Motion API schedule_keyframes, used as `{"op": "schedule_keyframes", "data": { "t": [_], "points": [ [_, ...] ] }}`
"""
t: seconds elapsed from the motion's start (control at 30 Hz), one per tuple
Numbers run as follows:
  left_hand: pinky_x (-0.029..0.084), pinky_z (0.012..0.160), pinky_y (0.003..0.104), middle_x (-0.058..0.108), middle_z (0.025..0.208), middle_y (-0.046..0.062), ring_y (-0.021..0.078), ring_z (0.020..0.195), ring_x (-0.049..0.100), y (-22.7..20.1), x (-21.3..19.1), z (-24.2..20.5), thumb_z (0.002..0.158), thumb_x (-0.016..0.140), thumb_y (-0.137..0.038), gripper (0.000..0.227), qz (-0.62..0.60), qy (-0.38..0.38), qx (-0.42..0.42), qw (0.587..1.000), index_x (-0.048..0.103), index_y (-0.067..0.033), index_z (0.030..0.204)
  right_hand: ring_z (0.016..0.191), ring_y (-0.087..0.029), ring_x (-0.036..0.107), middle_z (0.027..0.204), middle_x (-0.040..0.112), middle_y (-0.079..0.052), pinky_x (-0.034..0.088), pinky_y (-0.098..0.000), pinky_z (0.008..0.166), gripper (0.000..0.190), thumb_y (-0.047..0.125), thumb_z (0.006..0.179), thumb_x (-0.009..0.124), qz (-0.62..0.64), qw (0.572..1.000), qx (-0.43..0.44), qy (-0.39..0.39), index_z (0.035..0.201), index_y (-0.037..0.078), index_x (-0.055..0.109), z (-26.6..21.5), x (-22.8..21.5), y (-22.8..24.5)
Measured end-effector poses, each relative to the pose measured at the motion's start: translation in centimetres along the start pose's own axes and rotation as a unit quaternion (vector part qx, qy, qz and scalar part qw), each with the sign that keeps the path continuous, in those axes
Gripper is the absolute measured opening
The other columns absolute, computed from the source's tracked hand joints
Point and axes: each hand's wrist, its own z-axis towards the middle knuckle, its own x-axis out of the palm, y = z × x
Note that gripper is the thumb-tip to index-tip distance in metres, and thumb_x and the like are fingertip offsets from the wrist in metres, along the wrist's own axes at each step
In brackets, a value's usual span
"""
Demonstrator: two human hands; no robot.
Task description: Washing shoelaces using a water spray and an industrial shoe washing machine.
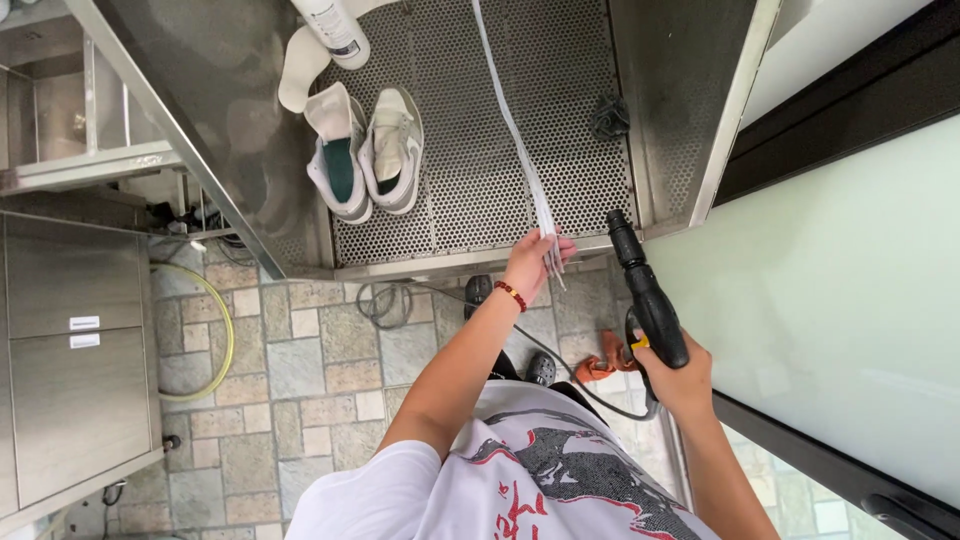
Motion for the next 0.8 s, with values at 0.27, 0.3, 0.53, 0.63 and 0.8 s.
{"op": "schedule_keyframes", "data": {
  "t": [0.27,0.3,0.53,0.63,0.8],
  "points": [
    [0.058,0.087,0.044,0.073,0.103,0.019,0.0298,0.093,0.071,-12.3,2.1,3.4,0.104,0.054,-0.033,0.046,0.678,0.025,-0.081,0.730,0.055,-0.0015,0.138,0.065,-0.014,0.063,0.073,0.069,-0.009,0.051,-0.0309,0.064,0.035,0.011,0.074,0.072,0.005,1.000,0.009,-0.021,0.107,0.002,0.074,7.4,4.7,7.2],
    [0.061,0.088,0.045,0.074,0.105,0.023,0.0321,0.094,0.073,-14.9,2.1,3.5,0.105,0.054,-0.033,0.057,0.717,-0.014,-0.064,0.694,0.045,-0.0012,0.150,0.064,-0.016,0.062,0.072,0.069,-0.010,0.051,-0.0318,0.064,0.034,0.009,0.072,0.072,-0.026,0.999,0.015,-0.016,0.106,0.001,0.074,8.3,5.7,8.1],
    [0.012,0.125,0.059,0.018,0.168,0.019,0.0364,0.156,0.011,-19.7,-4.9,25.6,0.106,0.052,-0.043,0.068,0.822,-0.067,0.254,0.506,0.029,-0.0081,0.159,0.063,-0.016,0.063,0.074,0.070,-0.010,0.052,-0.0327,0.063,0.027,0.008,0.072,0.071,-0.041,0.998,0.051,0.013,0.098,0.000,0.074,17.9,12.3,15.2],
    [0.006,0.127,0.060,0.006,0.169,0.018,0.0333,0.157,0.000,-20.4,-4.1,27.8,0.101,0.051,-0.055,0.085,0.840,-0.033,0.153,0.520,0.017,-0.0062,0.161,0.062,-0.017,0.064,0.073,0.070,-0.012,0.052,-0.0347,0.060,0.024,0.008,0.072,0.072,-0.061,0.996,0.057,0.014,0.094,-0.002,0.072,22.0,14.0,17.8],
    [-0.003,0.126,0.058,-0.001,0.169,0.023,0.0387,0.156,-0.007,-21.5,0.1,26.8,0.099,0.051,-0.059,0.087,0.809,0.035,0.144,0.569,0.014,-0.0131,0.162,0.062,-0.023,0.064,0.075,0.065,-0.016,0.051,-0.0366,0.062,0.032,0.007,0.073,0.069,-0.100,0.995,-0.008,0.009,0.104,-0.002,0.069,27.1,15.9,20.5]
  ]
}}
